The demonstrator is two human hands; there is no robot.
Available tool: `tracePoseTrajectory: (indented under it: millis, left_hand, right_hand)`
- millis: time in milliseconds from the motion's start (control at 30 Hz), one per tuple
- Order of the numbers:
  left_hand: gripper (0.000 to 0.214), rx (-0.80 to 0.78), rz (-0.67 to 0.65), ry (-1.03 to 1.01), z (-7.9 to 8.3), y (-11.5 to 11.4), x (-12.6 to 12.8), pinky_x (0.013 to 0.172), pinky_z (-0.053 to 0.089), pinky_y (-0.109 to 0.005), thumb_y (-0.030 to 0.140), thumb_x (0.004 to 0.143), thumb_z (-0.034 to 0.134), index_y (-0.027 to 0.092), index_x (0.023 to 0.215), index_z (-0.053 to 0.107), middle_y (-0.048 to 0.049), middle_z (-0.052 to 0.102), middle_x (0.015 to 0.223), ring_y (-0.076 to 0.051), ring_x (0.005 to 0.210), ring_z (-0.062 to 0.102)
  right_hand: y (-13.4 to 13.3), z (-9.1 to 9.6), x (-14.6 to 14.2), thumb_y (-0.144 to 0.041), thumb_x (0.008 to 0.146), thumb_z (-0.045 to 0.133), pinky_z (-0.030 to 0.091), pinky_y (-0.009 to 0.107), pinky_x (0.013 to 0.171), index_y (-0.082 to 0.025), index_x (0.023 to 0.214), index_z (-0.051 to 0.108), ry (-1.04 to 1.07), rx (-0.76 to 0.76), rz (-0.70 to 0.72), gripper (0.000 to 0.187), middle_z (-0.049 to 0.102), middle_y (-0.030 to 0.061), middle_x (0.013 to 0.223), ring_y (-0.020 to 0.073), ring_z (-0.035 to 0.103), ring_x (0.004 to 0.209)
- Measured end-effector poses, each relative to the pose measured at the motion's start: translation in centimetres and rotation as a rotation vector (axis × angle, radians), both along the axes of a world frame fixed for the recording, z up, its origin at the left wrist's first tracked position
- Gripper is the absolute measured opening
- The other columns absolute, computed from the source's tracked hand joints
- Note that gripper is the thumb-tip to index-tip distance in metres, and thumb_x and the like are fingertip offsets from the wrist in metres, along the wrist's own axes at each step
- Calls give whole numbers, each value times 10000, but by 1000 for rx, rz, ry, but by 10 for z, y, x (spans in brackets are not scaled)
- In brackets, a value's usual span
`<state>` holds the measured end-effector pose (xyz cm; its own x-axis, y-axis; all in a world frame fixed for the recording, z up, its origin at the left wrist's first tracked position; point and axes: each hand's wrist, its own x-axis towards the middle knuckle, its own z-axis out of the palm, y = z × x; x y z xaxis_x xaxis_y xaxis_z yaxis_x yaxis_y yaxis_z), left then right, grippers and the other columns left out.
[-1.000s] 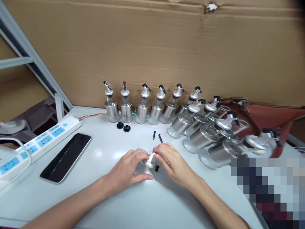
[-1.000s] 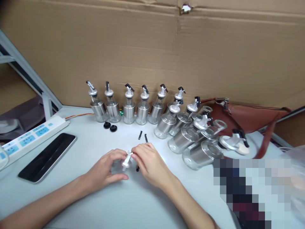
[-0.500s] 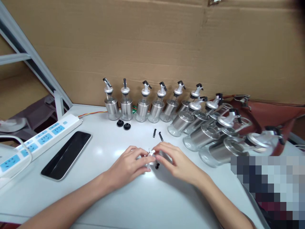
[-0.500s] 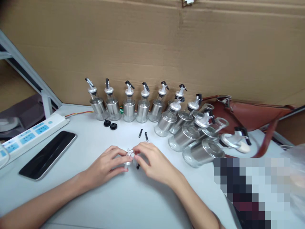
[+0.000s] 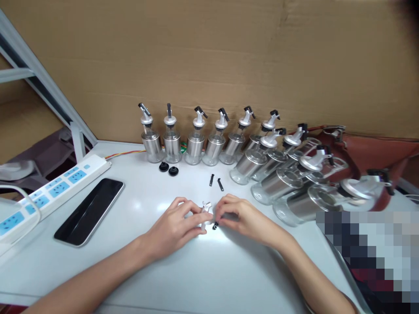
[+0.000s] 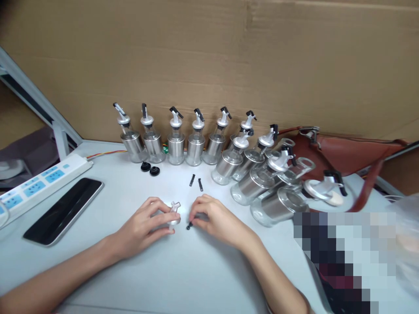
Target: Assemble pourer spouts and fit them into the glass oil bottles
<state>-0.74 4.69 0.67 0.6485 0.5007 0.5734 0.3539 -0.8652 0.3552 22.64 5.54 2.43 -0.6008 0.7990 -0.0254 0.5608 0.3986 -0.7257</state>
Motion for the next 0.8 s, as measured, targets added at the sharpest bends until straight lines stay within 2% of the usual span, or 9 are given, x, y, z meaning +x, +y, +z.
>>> tracePoseTrajectory:
  millis: [100,267,367,533,633,800]
  left_hand:
    - [214,3,-9,4,1,0,0,814,461,-325,268,999,446,157,1127,577,-57,606,890,-168,838,572]
    - [219,12,-13,7,2,-1,-1,810,460,-322,273,1006,424,161,1119,575,-63,611,899,-168,849,570]
    - [221,16,-12,6,3,0,-1,812,459,-321,264,1005,428,154,1127,576,-63,612,893,-168,847,570]
    - [227,22,-36,21,5,0,0,835,448,-320,260,1011,410,154,1132,571,-65,623,909,-161,853,585]
    - [246,46,-42,55,6,-1,0,872,433,-342,254,1025,365,152,1139,558,-69,636,937,-153,857,603]
    - [215,33,-31,97,4,-2,-1,933,405,-390,219,1013,403,167,1169,542,-74,653,981,-162,887,628]
  right_hand:
    - [-1,3,0,-47,840,590,465,331,839,-174,819,667,40,12,-19,150,663,37,875,185,596,886]
    - [-1,2,0,-23,763,661,465,341,864,-186,842,693,-13,24,11,184,673,44,943,204,599,951]
    - [-1,0,-1,-63,785,642,483,334,823,-188,819,691,18,46,-21,138,691,41,901,197,626,889]
    - [-4,2,-5,-158,821,617,513,288,713,-190,839,670,304,73,-230,65,716,26,821,167,661,760]
    - [-6,2,-10,-188,824,664,513,269,706,-207,852,707,454,124,-253,55,695,21,820,153,646,765]
    - [-8,2,-13,-201,845,676,522,277,719,-257,927,765,543,170,-281,132,696,29,857,152,649,783]
